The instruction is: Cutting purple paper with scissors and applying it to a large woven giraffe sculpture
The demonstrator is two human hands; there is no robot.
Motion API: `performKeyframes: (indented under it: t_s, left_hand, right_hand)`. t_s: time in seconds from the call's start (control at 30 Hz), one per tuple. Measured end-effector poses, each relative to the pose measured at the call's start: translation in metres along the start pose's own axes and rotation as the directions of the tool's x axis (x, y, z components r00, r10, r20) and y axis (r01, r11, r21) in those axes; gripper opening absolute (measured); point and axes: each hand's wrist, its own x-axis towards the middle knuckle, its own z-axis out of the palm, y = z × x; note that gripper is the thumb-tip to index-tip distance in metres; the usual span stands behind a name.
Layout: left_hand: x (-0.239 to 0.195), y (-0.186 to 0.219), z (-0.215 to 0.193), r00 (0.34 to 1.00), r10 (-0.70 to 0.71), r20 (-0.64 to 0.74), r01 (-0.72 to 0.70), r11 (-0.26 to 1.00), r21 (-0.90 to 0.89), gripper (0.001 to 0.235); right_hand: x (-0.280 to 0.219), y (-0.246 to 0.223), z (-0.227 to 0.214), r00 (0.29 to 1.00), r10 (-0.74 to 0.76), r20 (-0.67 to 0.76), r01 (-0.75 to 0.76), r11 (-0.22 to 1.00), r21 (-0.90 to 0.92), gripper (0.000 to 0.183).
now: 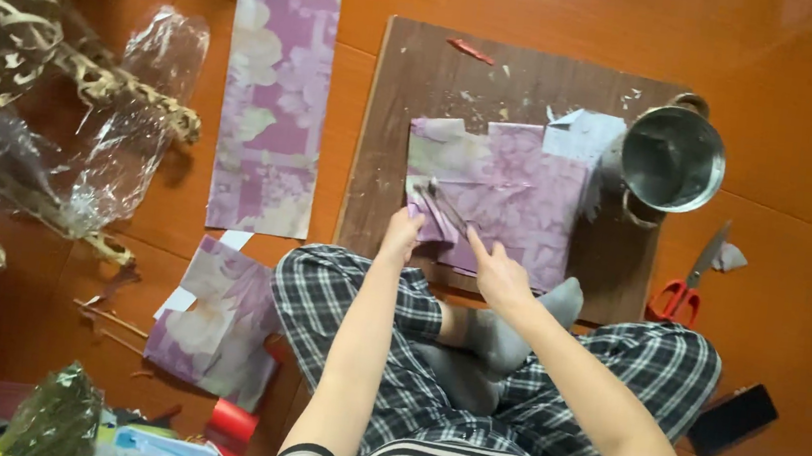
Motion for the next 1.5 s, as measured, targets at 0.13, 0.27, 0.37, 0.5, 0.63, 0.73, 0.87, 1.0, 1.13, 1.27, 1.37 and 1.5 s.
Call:
performKeyframes:
  t_s: [0.13, 0.27, 0.37, 0.5, 0.63, 0.73, 0.87, 1.0, 1.13, 1.27, 1.37, 1.5]
  left_hand:
    - [0.012, -0.025, -0.002, 0.998, -0.056, 0.037, 0.060, 0.991, -0.116, 0.046]
    - [0.002, -0.010, -0.007, 0.987, -0.138, 0.085, 0.149, 0.978, -0.144, 0.053]
    - [-0.001, -0.003, -0.005, 0.973, -0.186, 0.137, 0.216, 0.944, -0.250, 0.052]
    - [0.015, -0.012, -0.013, 0.946, -0.237, 0.219, 0.320, 0.773, -0.547, 0.045]
    - [0.021, -0.017, -0.018, 0.953, -0.250, 0.174, 0.300, 0.676, -0.673, 0.038]
    - [0.001, -0.001, -0.017, 0.958, -0.250, 0.140, 0.278, 0.688, -0.670, 0.038]
    - [0.018, -0.021, -0.014, 0.961, -0.214, 0.174, 0.276, 0.738, -0.616, 0.031]
    - [0.017, -0.021, -0.016, 0.970, -0.161, 0.181, 0.231, 0.840, -0.491, 0.033]
    - [0.013, -0.014, -0.013, 0.974, -0.145, 0.172, 0.207, 0.875, -0.437, 0.034]
    - [0.010, -0.010, -0.009, 0.979, -0.129, 0.161, 0.187, 0.884, -0.429, 0.033]
    - [0.017, -0.020, -0.011, 0.976, -0.168, 0.141, 0.213, 0.879, -0.427, 0.031]
    - [0.020, -0.024, -0.013, 0.980, -0.144, 0.137, 0.188, 0.896, -0.403, 0.031]
  right_hand:
    - [0.073, -0.022, -0.004, 0.998, 0.024, -0.053, -0.025, 1.000, -0.002, 0.074]
    - [0.094, -0.015, 0.001, 0.987, 0.138, -0.084, -0.132, 0.989, 0.067, 0.087]
    - [0.040, -0.025, -0.013, 0.981, 0.158, -0.116, -0.116, 0.945, 0.306, 0.064]
    - [-0.050, -0.037, 0.036, 0.986, 0.081, -0.149, -0.063, 0.991, 0.122, 0.062]
    - [-0.106, -0.035, 0.078, 0.946, -0.015, -0.325, -0.018, 0.995, -0.098, 0.061]
    - [-0.102, -0.013, 0.042, 0.986, 0.114, -0.125, -0.083, 0.969, 0.233, 0.067]
    - [-0.093, -0.025, 0.044, 0.989, 0.130, -0.073, -0.094, 0.921, 0.377, 0.059]
    - [-0.078, -0.015, 0.021, 0.947, 0.313, 0.065, -0.295, 0.776, 0.557, 0.052]
    - [-0.034, 0.014, 0.060, 0.941, 0.309, 0.139, -0.327, 0.720, 0.612, 0.046]
    - [-0.019, 0.050, 0.073, 0.859, 0.508, 0.064, -0.407, 0.601, 0.688, 0.043]
    - [-0.044, 0.043, 0.068, 0.924, 0.380, 0.039, -0.310, 0.687, 0.657, 0.044]
    - [-0.070, 0.101, 0.043, 0.861, 0.496, -0.112, -0.328, 0.710, 0.623, 0.042]
